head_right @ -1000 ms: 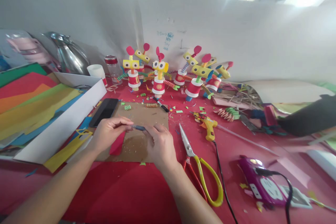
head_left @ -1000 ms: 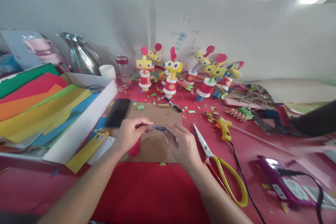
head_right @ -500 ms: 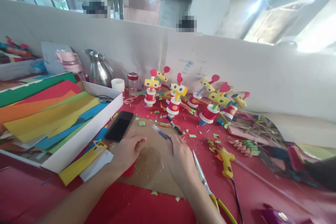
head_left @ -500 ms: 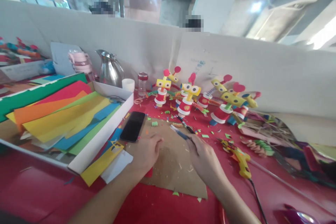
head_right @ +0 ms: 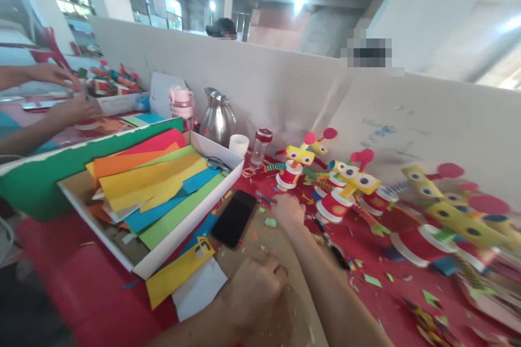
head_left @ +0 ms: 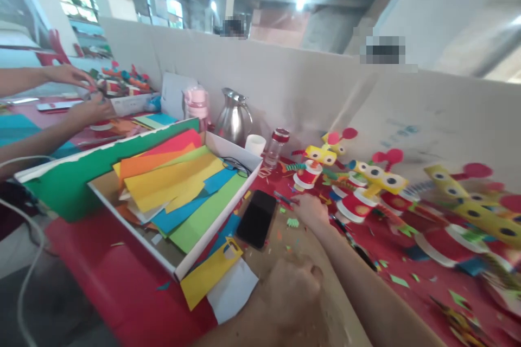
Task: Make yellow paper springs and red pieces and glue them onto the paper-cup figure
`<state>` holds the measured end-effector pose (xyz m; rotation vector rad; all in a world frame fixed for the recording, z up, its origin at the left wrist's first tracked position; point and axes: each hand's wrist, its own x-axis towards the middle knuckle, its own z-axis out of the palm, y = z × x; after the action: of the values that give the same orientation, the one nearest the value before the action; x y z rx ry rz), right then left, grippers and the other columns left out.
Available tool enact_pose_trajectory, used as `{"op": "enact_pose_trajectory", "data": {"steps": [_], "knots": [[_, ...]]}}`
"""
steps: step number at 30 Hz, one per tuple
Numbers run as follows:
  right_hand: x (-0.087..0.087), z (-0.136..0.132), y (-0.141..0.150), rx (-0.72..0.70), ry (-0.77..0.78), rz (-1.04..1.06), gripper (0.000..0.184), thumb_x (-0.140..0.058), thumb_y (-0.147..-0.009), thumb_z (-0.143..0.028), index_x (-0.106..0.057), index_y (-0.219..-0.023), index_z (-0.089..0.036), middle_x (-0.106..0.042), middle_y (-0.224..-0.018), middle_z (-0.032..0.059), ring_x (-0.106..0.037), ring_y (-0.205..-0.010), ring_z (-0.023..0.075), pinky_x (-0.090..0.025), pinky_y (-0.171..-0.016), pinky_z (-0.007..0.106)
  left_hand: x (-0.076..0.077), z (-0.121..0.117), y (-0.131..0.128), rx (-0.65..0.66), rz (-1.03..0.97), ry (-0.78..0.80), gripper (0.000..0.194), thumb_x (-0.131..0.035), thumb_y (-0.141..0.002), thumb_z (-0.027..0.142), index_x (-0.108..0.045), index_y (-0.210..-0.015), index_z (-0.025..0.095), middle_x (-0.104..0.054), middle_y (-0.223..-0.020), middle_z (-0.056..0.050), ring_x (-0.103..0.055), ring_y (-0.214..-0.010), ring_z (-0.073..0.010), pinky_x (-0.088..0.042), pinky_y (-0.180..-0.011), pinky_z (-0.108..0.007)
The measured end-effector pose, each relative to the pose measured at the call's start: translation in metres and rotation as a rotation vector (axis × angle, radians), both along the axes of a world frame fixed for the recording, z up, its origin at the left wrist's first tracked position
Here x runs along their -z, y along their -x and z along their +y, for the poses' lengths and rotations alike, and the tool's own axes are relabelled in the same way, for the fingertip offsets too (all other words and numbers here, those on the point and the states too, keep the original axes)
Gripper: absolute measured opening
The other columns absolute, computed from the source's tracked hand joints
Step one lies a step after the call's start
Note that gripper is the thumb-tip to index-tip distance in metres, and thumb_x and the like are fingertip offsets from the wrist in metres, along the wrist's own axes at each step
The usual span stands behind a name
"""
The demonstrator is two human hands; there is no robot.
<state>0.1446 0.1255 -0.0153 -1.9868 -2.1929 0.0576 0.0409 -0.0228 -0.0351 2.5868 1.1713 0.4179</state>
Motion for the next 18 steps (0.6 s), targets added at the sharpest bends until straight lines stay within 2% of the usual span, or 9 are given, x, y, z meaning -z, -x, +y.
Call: {"op": "enact_pose_trajectory", "data": {"steps": [3, 6, 9, 11, 13, 14, 16, 18], "knots": [[-0.012, -0.002, 0.008, -0.041, -0.043, 0.004, 0.022, -0.057, -0.083, -0.023, -0.073, -0.098, -0.023, -0.071, -0.103, 0.0112, -0.063, -0.098, 0.0276, -0.045, -0.075, 0.036, 0.006, -0.002, -0.001, -0.015, -0.067, -0.058, 0.026, -0.061, -0.070, 0.020, -0.059, -0.096, 0.015, -0.064, -0.087, -0.013, -0.062, -0.067, -0.0239, -0.039, -0.043, -0.032], [-0.036, -0.020, 0.021, -0.101, -0.120, 0.084, 0.016, -0.056, -0.085, -0.033, -0.068, -0.084, -0.022, -0.071, -0.084, 0.0060, -0.064, -0.078, 0.0217, -0.040, -0.061, 0.028, 0.003, -0.003, 0.000, -0.073, -0.074, -0.100, 0.026, -0.058, -0.071, 0.017, -0.058, -0.096, 0.014, -0.063, -0.088, -0.014, -0.063, -0.067, -0.0233, -0.040, -0.045, -0.032], [-0.062, -0.058, 0.027, -0.152, -0.234, 0.217, 0.027, -0.056, -0.085, -0.042, -0.057, -0.066, -0.022, -0.062, -0.063, -0.0010, -0.055, -0.057, 0.0148, -0.035, -0.053, 0.024, -0.002, -0.003, 0.002, -0.119, -0.067, -0.115, 0.025, -0.050, -0.077, 0.013, -0.056, -0.101, 0.014, -0.063, -0.093, -0.013, -0.063, -0.068, -0.0223, -0.042, -0.048, -0.033], [-0.071, -0.095, 0.022, -0.153, -0.323, 0.304, 0.040, -0.051, -0.088, -0.047, -0.046, -0.057, -0.022, -0.051, -0.052, -0.0031, -0.045, -0.049, 0.0123, -0.033, -0.050, 0.024, -0.005, -0.002, 0.003, -0.135, -0.081, -0.118, 0.027, -0.046, -0.081, 0.015, -0.054, -0.107, 0.015, -0.063, -0.099, -0.013, -0.063, -0.069, -0.0218, -0.043, -0.051, -0.033], [-0.067, -0.136, 0.011, -0.079, -0.384, 0.417, 0.042, -0.045, -0.090, -0.048, -0.040, -0.056, -0.023, -0.045, -0.050, -0.0033, -0.043, -0.047, 0.0122, -0.036, -0.048, 0.023, -0.008, -0.001, 0.007, -0.173, -0.113, -0.118, 0.029, -0.045, -0.082, 0.016, -0.053, -0.110, 0.018, -0.063, -0.102, -0.012, -0.064, -0.070, -0.0217, -0.045, -0.053, -0.033], [-0.060, -0.158, 0.004, -0.047, -0.387, 0.465, 0.041, -0.044, -0.090, -0.048, -0.040, -0.057, -0.024, -0.047, -0.050, -0.0027, -0.045, -0.047, 0.0127, -0.037, -0.047, 0.023, -0.010, 0.000, 0.009, -0.207, -0.134, -0.119, 0.030, -0.045, -0.082, 0.016, -0.053, -0.111, 0.019, -0.063, -0.101, -0.011, -0.064, -0.070, -0.0217, -0.045, -0.054, -0.034], [-0.035, -0.199, -0.010, -0.014, -0.342, 0.512, 0.041, -0.043, -0.089, -0.050, -0.043, -0.057, -0.025, -0.048, -0.048, -0.0013, -0.047, -0.043, 0.0143, -0.038, -0.040, 0.023, -0.019, -0.002, 0.015, -0.289, -0.196, -0.135, 0.034, -0.044, -0.081, 0.012, -0.054, -0.113, 0.021, -0.063, -0.100, -0.010, -0.064, -0.073, -0.0218, -0.047, -0.058, -0.034], [-0.003, -0.236, -0.022, -0.010, -0.293, 0.500, 0.039, -0.045, -0.085, -0.055, -0.057, -0.059, -0.029, -0.055, -0.047, 0.0015, -0.056, -0.043, 0.0182, -0.046, -0.041, 0.025, -0.034, -0.009, 0.024, -0.359, -0.301, -0.183, 0.042, -0.043, -0.078, 0.007, -0.055, -0.115, 0.022, -0.062, -0.106, -0.010, -0.063, -0.081, -0.0216, -0.049, -0.065, -0.034]]}}
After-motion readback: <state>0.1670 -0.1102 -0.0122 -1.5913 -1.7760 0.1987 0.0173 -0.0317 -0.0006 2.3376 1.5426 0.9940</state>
